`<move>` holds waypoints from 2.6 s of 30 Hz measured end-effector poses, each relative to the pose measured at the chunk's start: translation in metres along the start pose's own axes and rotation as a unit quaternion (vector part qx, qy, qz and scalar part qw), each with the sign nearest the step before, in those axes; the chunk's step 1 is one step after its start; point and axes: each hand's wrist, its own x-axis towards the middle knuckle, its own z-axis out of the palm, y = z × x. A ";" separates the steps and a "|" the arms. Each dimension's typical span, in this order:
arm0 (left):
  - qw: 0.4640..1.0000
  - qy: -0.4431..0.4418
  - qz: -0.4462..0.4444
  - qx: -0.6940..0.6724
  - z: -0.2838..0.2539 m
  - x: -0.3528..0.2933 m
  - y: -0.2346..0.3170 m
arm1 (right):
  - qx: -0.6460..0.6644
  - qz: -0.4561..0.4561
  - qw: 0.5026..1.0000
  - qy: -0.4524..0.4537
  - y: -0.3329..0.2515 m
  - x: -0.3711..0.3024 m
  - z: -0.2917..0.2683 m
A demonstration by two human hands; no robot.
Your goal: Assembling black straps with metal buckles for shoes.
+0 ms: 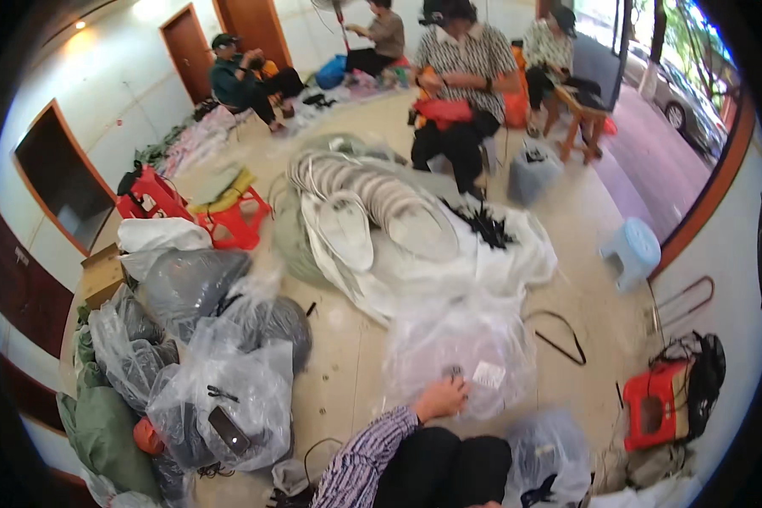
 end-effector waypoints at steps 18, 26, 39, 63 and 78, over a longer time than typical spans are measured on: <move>0.997 0.002 0.020 -0.072 0.013 -0.010 -0.008 | -0.004 -0.008 1.000 0.025 -0.007 -0.002 -0.003; 0.954 0.024 -0.132 -0.268 0.015 -0.008 -0.010 | -0.014 -0.042 0.998 0.048 -0.009 -0.003 0.000; 0.165 0.128 -0.183 -0.961 -0.128 -0.052 -0.030 | -0.009 -0.035 0.996 0.079 -0.014 -0.017 0.004; 0.145 0.131 -0.272 -0.942 -0.262 -0.216 0.165 | 0.024 0.062 0.987 -0.143 -0.023 -0.044 -0.003; 0.346 0.085 -0.397 -0.846 -0.249 -0.224 0.206 | -0.034 0.085 0.976 -0.196 -0.017 -0.045 0.017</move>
